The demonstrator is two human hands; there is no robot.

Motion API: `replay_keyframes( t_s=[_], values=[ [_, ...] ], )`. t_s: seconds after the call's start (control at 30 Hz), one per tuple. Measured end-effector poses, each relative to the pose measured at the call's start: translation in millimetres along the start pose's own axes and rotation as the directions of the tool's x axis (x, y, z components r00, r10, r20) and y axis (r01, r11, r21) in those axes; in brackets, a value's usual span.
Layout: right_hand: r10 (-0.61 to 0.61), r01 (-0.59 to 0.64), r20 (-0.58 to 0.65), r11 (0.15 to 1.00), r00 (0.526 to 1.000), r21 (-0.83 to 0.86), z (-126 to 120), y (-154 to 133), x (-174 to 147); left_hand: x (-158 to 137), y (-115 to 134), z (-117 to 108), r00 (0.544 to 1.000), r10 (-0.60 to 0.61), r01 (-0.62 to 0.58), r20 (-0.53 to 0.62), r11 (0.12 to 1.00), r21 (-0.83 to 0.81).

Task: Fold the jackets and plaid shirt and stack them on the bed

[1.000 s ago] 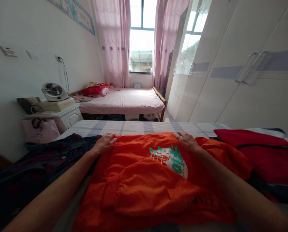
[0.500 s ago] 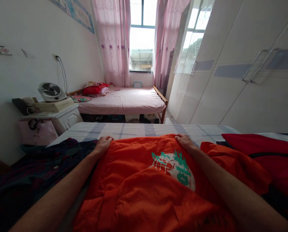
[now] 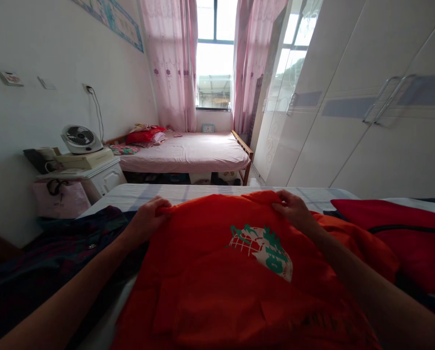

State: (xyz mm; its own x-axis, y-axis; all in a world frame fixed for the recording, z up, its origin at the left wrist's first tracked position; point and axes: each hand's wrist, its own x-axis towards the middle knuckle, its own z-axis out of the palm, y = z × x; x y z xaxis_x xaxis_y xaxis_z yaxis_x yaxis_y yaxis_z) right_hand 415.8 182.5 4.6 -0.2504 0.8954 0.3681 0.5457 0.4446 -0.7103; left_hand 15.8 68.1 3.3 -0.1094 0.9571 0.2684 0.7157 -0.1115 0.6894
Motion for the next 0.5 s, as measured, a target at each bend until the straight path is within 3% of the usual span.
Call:
replay_keyframes(
  t_s=[0.07, 0.17, 0.23, 0.33, 0.4, 0.5],
  values=[
    [-0.116, 0.116, 0.011, 0.989, 0.993, -0.091, -10.6, -4.7, -30.3, -31.1, 0.9, -3.9, 0.981, 0.192, -0.187, -0.029, 0.974, 0.129],
    [-0.204, 0.23, 0.16, 0.959, 0.966, -0.164, -10.8, 0.1, -78.6, -75.9, -7.7, 2.7, 0.892, 0.439, -0.449, 0.11, 0.825, 0.342],
    [-0.194, 0.242, 0.237, 0.951, 0.952, -0.194, -5.3, 7.1, -102.6, -95.2, -15.2, 10.9, 0.873, 0.439, -0.488, 0.212, 0.779, 0.394],
    [-0.143, 0.217, 0.285, 0.943, 0.948, -0.251, -3.5, 13.1, -115.9, -104.4, -17.9, 13.8, 0.893, 0.369, -0.447, 0.259, 0.795, 0.41],
    [-0.083, 0.169, 0.28, 0.938, 0.957, -0.301, -9.2, 9.5, -109.5, -100.9, -10.5, 6.5, 0.9, 0.316, -0.418, 0.301, 0.822, 0.387],
    [-0.01, 0.073, 0.164, 0.92, 0.986, -0.386, -17.2, -7.8, -83.1, -89.2, 11.8, -5.9, 0.934, 0.211, -0.314, 0.29, 0.872, 0.375]
  ],
)
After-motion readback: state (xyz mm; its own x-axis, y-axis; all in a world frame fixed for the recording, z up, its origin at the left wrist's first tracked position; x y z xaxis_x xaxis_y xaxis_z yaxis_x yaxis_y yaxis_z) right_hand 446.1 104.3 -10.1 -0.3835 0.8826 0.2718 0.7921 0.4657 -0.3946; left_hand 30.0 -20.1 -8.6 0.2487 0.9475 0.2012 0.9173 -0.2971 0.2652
